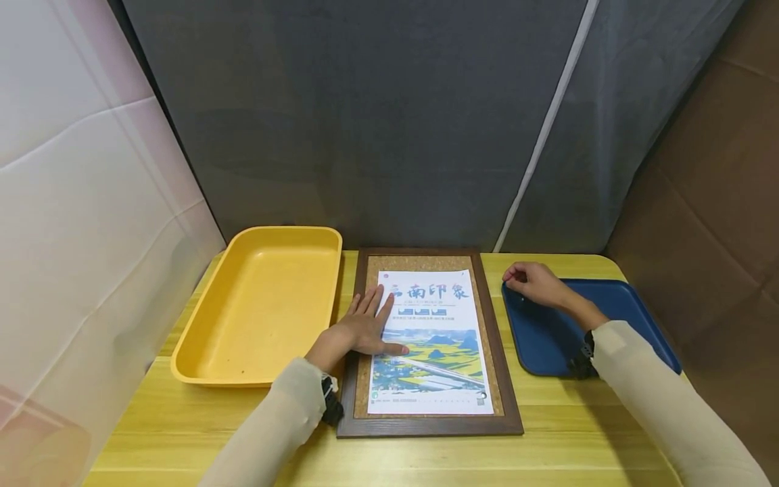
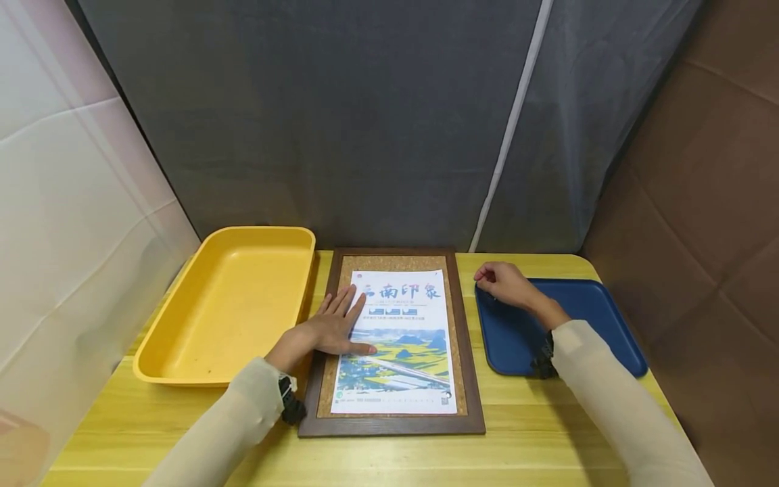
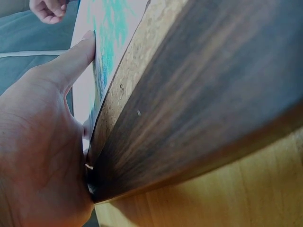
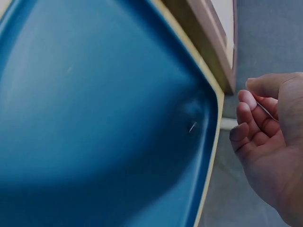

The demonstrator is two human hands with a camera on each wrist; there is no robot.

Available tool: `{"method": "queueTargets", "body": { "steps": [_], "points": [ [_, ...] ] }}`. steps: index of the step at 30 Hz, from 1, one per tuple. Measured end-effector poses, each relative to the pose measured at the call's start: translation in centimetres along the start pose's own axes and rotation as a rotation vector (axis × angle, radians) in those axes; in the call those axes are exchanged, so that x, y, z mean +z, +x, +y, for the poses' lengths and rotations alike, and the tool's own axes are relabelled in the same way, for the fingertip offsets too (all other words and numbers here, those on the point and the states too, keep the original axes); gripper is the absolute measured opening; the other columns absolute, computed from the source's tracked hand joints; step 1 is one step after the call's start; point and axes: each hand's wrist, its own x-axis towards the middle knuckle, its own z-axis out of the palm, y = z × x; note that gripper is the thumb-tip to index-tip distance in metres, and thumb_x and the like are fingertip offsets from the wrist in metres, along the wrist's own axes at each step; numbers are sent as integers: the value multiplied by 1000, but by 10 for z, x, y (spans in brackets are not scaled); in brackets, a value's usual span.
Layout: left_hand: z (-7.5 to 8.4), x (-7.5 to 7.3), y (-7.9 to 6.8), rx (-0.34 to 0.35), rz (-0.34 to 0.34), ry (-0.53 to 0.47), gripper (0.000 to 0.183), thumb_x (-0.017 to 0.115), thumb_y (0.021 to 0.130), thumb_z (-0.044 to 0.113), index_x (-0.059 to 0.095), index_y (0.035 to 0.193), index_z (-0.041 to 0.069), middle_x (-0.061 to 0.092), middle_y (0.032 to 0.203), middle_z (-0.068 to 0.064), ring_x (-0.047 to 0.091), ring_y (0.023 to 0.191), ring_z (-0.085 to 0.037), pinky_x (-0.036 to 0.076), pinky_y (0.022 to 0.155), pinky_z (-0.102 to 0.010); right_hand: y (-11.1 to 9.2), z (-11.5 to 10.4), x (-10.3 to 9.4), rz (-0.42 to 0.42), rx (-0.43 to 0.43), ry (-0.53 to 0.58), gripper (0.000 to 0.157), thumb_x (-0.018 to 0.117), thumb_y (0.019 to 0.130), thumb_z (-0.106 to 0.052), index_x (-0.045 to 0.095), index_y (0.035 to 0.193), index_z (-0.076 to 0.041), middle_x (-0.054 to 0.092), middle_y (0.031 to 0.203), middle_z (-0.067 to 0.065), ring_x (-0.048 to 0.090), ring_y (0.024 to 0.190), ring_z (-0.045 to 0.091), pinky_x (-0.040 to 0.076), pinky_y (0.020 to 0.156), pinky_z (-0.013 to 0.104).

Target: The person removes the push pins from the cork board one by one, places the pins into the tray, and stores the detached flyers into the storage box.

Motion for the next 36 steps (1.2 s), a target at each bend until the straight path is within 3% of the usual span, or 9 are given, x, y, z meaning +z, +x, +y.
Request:
{"method": "queueTargets", "body": {
  "steps": [6,14,26,36],
  "points": [
    [2,-2,-3,0,1,12,122,57,90,81,1,171,10,-12,177,-18,-10,164,-36,-4,131,-56,11,-16,8,4,-35,2,14,65,104,-4,71,109,6,71,95,12,62,84,20,52,67,30],
    [-10,14,14,-15,-1,-26,128,57,85,85,-8,170,15,-22,175,-13,-19,162,-33,-12,128,-56,24,-34,15,-11,-84,13,14,66,103,-5,73,110,4,71,97,9,63,88,22,53,76,36],
    [-13,15,17,3,6,-21,131,55,83,89,-5,171,13,-20,176,-14,-18,163,-33,-13,128,-57,37,-47,29,-5,-146,9,14,68,102,-3,73,111,6,71,95,9,62,87,21,54,79,37],
    [-18,20,23,-10,6,13,131,55,83,90,-9,170,16,-22,175,-12,-19,162,-33,-11,129,-57,49,-61,38,-12,-168,43,15,68,101,0,72,112,9,71,95,12,61,83,20,52,75,32]
  ]
}}
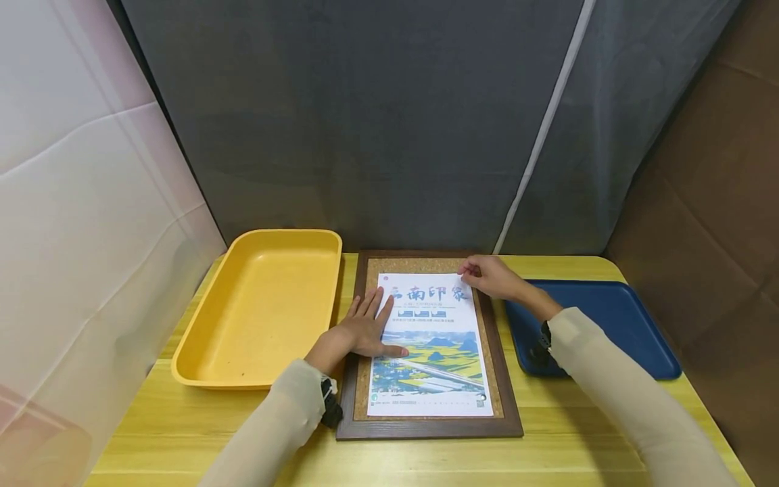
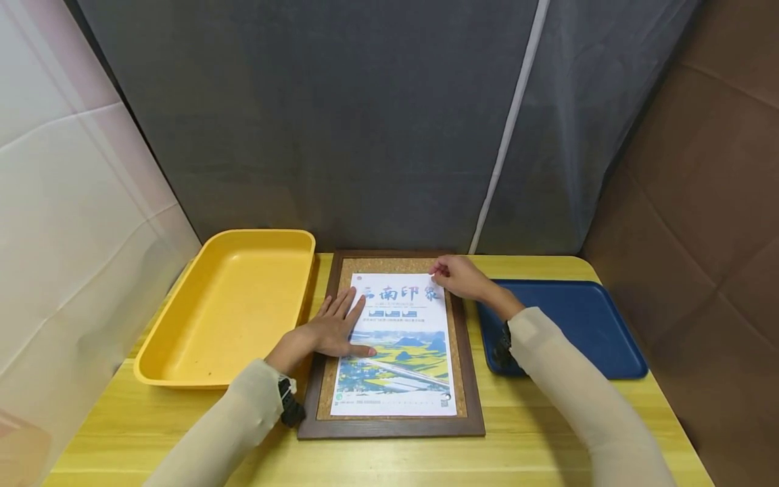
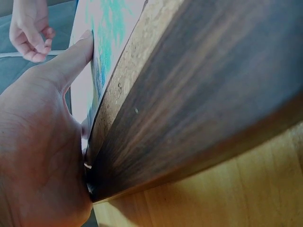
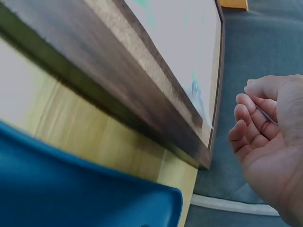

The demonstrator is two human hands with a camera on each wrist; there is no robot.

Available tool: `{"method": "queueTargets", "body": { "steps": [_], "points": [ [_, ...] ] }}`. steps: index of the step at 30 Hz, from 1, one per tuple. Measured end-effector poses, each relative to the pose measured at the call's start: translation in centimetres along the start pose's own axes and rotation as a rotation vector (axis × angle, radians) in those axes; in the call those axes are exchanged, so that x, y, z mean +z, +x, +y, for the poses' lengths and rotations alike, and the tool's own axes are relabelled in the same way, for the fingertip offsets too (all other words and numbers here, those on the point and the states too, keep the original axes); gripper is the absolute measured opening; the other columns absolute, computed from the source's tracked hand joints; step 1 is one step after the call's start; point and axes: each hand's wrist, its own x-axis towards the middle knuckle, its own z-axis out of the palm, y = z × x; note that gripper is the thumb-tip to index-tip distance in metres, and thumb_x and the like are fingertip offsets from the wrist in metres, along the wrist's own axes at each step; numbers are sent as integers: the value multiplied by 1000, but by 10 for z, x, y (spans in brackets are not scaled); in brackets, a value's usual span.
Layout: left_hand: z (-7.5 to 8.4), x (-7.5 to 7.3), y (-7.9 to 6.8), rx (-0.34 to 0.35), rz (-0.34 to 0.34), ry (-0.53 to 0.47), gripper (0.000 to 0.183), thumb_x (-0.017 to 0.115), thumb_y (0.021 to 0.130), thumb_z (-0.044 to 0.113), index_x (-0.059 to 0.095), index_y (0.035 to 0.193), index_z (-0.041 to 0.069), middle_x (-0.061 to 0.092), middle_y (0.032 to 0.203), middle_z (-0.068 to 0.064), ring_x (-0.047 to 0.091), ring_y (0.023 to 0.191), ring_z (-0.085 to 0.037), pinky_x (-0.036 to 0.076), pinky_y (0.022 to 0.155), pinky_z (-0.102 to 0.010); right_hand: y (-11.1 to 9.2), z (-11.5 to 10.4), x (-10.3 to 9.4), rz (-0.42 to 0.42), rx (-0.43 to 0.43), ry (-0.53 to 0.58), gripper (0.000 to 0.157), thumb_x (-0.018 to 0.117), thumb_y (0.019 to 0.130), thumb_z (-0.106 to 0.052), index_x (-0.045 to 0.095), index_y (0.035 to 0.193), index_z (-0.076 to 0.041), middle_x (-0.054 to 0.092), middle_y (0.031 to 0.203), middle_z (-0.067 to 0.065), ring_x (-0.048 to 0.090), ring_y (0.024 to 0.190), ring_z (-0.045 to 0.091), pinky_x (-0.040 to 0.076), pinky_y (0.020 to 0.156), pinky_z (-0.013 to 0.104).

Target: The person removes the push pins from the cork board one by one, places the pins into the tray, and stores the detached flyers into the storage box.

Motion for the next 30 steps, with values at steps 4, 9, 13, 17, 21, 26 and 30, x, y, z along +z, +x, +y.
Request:
{"method": "queueTargets", "body": {
  "steps": [4,9,13,17,21,26,30],
  "points": [
    [-1,0,0,1,7,-2,131,55,83,89,-8,170,16,-21,175,-12,-18,162,-33,-11,129,-57,5,-4,4,-3,0,10,15,68,101,1,72,112,9,72,95,13,61,83,20,52,74,31],
    [0,0,0,0,10,-15,130,56,83,88,-7,171,15,-21,175,-11,-18,163,-32,-12,129,-56,12,-8,11,-11,17,18,16,68,101,-1,73,112,9,71,95,11,61,85,21,52,77,34],
    [0,0,-1,-8,9,-13,131,56,83,89,-6,171,16,-21,175,-11,-18,163,-31,-12,129,-56,17,-9,17,-19,20,21,17,68,101,-3,73,112,8,71,94,10,62,86,21,52,78,36],
    [2,-2,-2,-12,4,-19,130,56,83,89,-6,171,16,-21,175,-11,-18,163,-31,-12,129,-56,21,-9,23,-22,23,16,18,67,102,-5,74,114,7,72,95,9,63,87,20,53,80,35],
    [4,-3,-3,-16,1,-27,130,57,83,88,-5,171,16,-21,175,-11,-18,163,-31,-13,128,-56,26,-10,29,-20,36,17,19,67,102,-5,74,115,6,72,96,9,62,87,19,53,79,33],
    [4,-4,-3,-21,-5,-30,130,57,83,88,-6,171,16,-22,175,-10,-19,162,-31,-14,128,-55,30,-13,35,-13,53,31,19,66,103,-6,74,115,6,72,96,10,63,86,20,53,79,33],
    [3,-4,-3,-17,-6,-31,130,57,83,89,-6,171,16,-22,175,-11,-19,162,-31,-13,129,-56,34,-16,41,-12,62,55,19,67,102,-4,74,115,7,72,96,12,61,84,19,51,77,31]
  ]
}}
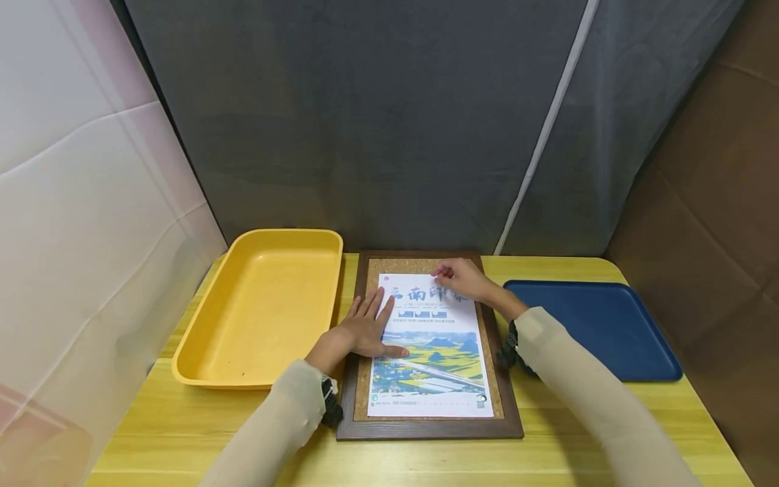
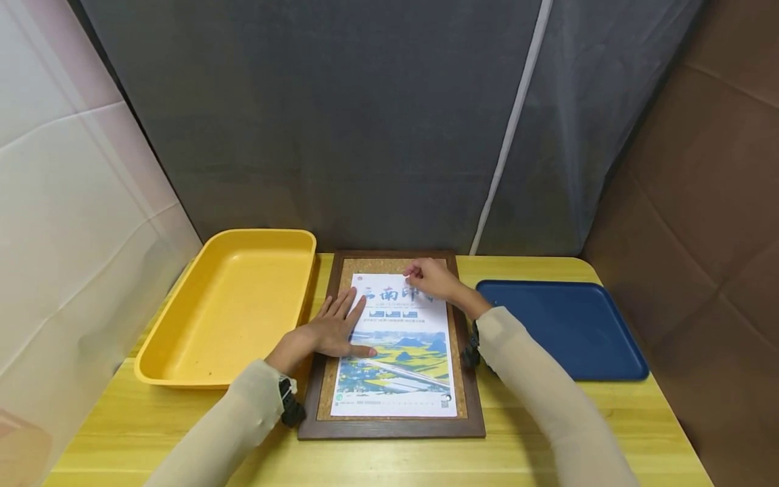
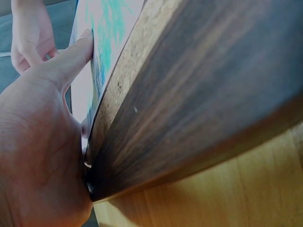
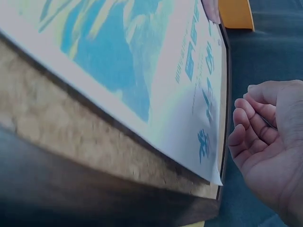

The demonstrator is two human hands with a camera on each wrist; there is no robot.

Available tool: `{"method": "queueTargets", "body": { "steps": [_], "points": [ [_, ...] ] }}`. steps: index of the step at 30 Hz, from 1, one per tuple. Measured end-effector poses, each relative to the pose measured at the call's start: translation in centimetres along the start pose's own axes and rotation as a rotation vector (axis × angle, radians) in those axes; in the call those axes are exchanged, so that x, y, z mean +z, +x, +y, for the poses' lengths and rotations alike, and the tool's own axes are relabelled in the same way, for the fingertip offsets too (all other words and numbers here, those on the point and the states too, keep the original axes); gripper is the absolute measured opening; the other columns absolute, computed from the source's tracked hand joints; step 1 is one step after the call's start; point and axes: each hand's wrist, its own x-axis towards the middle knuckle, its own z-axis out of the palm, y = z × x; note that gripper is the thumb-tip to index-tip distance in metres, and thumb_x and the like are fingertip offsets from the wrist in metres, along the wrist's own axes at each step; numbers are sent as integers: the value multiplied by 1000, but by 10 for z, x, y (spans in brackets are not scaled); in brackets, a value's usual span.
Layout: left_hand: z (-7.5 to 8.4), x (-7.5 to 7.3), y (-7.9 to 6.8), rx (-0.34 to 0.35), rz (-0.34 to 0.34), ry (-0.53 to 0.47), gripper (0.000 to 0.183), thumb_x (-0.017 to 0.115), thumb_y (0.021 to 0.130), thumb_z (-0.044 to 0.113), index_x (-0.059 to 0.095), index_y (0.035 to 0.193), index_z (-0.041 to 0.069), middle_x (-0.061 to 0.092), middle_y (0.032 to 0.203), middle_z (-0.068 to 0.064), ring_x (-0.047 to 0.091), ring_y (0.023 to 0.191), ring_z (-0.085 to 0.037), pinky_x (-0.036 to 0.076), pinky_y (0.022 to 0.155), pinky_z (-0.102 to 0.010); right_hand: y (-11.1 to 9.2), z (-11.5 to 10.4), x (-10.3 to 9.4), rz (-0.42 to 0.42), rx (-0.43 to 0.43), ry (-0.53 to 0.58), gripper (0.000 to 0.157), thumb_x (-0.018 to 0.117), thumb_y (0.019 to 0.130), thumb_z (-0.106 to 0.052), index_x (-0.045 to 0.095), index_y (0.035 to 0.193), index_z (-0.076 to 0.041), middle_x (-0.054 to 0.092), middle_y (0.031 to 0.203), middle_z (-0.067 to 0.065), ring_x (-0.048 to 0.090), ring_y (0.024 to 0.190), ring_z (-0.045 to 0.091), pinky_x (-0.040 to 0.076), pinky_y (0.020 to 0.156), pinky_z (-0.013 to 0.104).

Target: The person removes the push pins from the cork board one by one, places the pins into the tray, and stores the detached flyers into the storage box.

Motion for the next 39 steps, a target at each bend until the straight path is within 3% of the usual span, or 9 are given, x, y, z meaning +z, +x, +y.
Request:
{"method": "queueTargets", "body": {
  "steps": [24,39],
  "points": [
    [0,0,2,-7,-21,32,130,55,84,89,-9,170,16,-24,174,-11,-20,162,-32,-12,129,-56,28,-15,34,-13,43,53,17,67,101,-4,74,114,6,72,98,13,63,87,19,53,80,28],
    [0,-1,-3,6,-3,1,129,57,84,88,-7,171,15,-22,175,-12,-19,162,-32,-12,129,-56,40,-29,53,43,-17,8,16,68,100,-2,74,110,8,73,95,15,66,85,20,54,79,28]
  ]
}}
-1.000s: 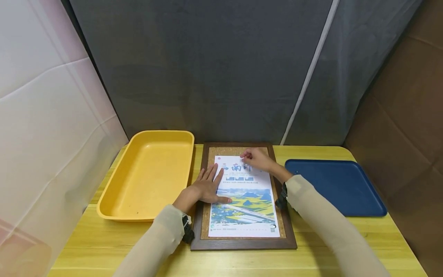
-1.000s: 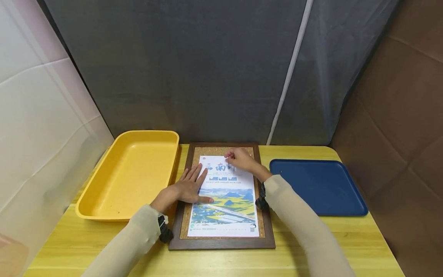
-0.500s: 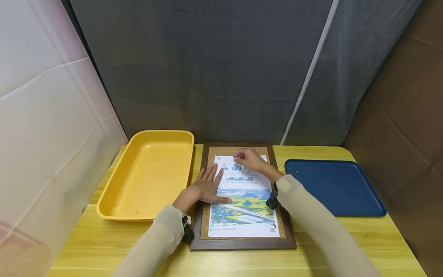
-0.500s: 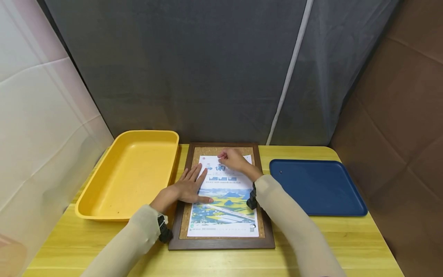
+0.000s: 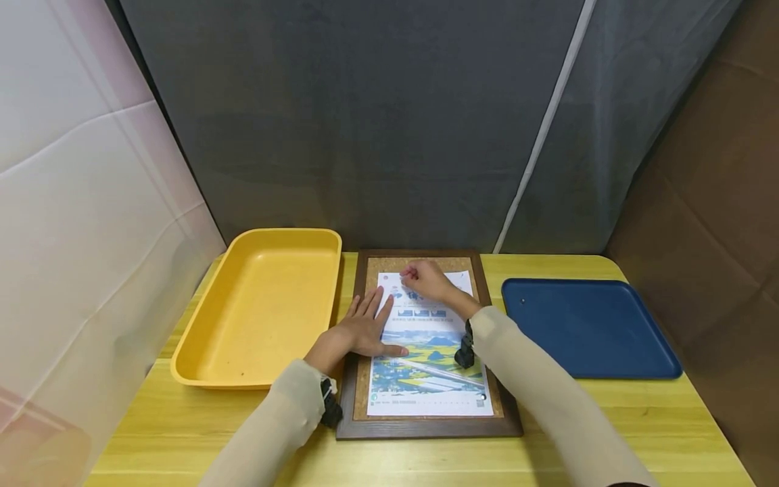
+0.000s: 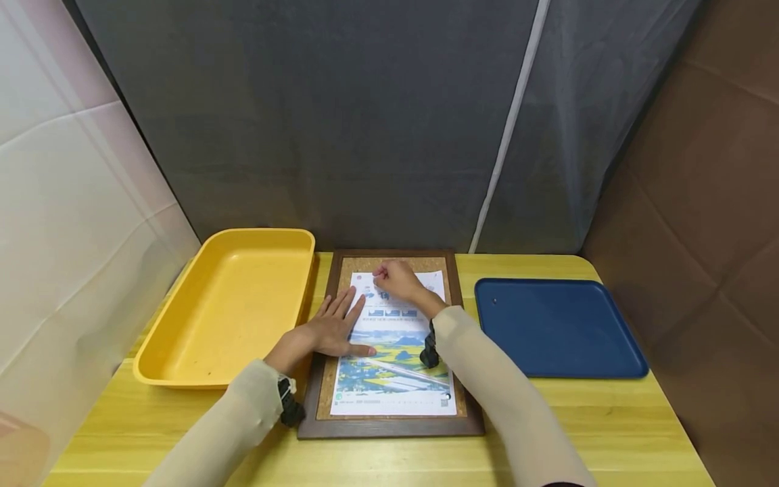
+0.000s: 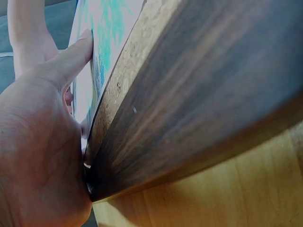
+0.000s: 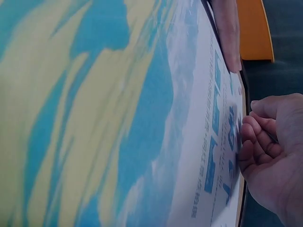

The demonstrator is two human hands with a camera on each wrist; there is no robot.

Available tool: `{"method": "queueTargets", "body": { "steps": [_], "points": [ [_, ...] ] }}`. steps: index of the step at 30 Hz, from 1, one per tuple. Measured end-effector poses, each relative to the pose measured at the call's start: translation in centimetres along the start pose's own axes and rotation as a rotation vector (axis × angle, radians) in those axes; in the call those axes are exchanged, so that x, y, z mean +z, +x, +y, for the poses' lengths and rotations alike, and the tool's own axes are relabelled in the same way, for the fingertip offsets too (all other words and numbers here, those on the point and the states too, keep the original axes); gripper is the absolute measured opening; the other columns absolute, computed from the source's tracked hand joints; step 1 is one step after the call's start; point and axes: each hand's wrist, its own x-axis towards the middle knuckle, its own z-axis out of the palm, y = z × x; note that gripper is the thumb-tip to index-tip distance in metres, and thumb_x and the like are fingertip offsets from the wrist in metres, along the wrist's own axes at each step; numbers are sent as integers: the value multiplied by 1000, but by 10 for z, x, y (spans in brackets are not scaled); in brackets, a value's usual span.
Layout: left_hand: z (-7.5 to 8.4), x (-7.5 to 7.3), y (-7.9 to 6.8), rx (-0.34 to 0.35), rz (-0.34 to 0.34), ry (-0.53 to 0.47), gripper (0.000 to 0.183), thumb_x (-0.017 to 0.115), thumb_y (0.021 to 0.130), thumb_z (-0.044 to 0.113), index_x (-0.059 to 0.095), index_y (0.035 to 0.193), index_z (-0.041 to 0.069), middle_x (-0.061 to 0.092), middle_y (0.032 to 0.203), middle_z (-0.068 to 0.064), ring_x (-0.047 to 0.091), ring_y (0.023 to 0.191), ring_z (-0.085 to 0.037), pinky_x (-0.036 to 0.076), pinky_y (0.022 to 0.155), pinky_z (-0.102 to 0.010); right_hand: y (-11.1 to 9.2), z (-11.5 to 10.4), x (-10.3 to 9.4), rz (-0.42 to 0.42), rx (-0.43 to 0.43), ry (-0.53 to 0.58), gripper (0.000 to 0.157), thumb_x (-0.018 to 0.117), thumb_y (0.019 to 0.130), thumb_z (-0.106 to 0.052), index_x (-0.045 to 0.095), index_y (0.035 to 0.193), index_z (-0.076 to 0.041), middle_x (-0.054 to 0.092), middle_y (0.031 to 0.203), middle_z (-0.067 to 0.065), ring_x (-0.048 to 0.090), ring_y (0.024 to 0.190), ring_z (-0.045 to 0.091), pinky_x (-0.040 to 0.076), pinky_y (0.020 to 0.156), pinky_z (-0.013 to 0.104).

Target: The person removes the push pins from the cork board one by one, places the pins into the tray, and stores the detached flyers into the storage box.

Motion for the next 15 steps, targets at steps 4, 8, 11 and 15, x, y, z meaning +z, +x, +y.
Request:
{"method": "queueTargets", "body": {
  "steps": [4,8,11,15],
  "points": [
    [-1,1,0,1,3,2,130,57,83,89,-6,171,15,-22,175,-11,-19,163,-31,-12,129,-55,4,0,5,6,1,-2,16,68,99,-2,75,109,7,74,96,15,67,86,22,56,80,30],
    [-3,4,4,-2,2,12,132,56,82,90,-6,171,16,-22,175,-11,-18,163,-31,-11,129,-56,9,0,10,10,-7,-17,15,68,98,-2,75,108,7,74,95,15,68,86,22,56,80,30],
    [-2,2,3,-7,-6,17,131,56,83,90,-7,170,16,-22,175,-11,-19,162,-31,-11,129,-56,11,-1,12,13,-15,-23,16,68,97,-2,75,109,7,74,95,15,68,86,22,56,80,29],
    [2,-4,-4,-5,-18,10,128,57,85,86,-6,171,15,-22,175,-12,-20,162,-32,-13,129,-56,14,-3,14,10,-11,-9,16,68,97,-1,75,108,8,74,95,15,67,85,22,56,79,29]
  ]
}}
